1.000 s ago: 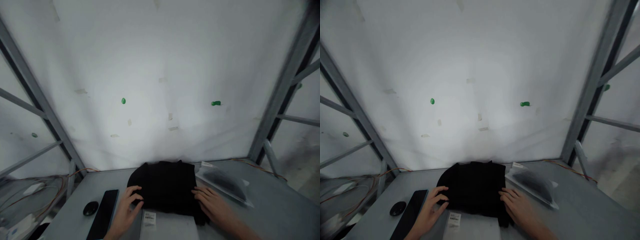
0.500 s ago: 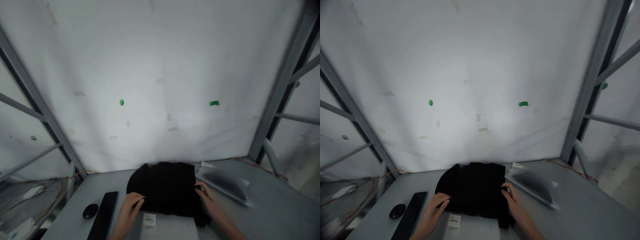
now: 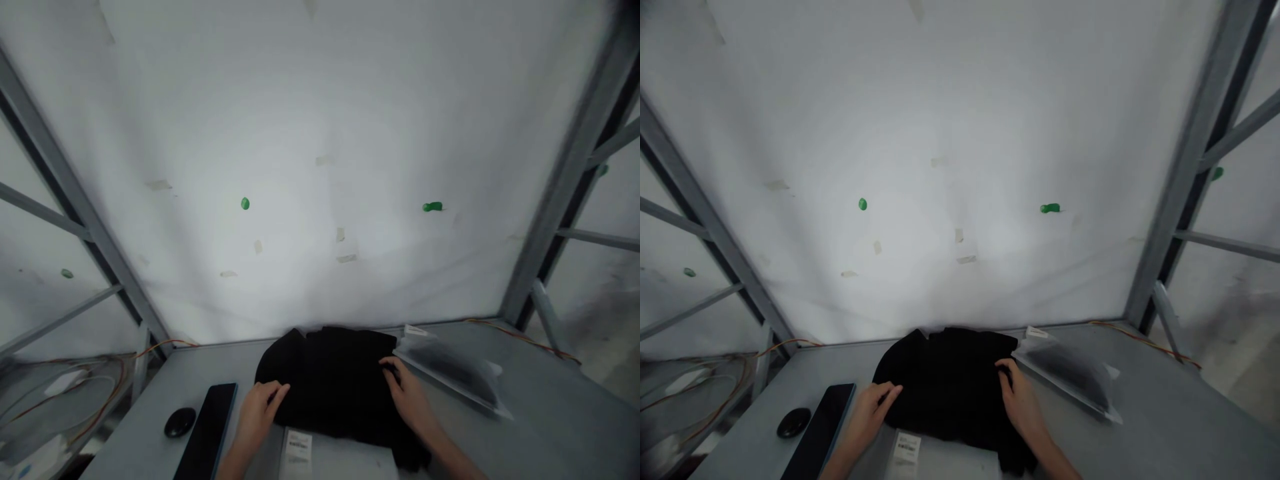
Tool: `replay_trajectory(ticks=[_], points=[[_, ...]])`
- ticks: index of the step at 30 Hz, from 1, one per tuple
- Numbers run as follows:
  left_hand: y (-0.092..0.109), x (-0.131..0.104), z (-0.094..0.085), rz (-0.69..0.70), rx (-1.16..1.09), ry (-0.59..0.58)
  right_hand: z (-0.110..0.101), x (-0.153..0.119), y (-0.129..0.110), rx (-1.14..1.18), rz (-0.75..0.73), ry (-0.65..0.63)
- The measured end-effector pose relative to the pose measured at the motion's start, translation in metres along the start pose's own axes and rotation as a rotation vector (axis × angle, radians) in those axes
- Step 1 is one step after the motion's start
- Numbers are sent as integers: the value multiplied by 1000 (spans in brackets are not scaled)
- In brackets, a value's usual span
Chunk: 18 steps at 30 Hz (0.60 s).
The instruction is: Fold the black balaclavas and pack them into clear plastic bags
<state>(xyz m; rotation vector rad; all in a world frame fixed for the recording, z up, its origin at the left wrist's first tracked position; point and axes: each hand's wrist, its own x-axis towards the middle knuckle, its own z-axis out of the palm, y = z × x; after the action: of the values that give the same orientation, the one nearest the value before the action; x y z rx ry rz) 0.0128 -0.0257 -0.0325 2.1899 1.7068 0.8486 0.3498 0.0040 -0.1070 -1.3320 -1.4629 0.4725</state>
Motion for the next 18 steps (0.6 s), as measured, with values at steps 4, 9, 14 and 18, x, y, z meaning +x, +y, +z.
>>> replay_trajectory(ticks=[4, 9, 14, 18], points=[[-5, 8, 2, -27, -49, -36, -2, 1, 1, 25, -27, 87], [-9, 17, 9, -16, -12, -55, -1, -4, 2, -269, -71, -38], [6, 14, 3, 115, 116, 3, -2, 2, 0, -555, -212, -49], [32, 42, 5, 181, 170, 14, -5, 36, -18, -554, -383, -121]])
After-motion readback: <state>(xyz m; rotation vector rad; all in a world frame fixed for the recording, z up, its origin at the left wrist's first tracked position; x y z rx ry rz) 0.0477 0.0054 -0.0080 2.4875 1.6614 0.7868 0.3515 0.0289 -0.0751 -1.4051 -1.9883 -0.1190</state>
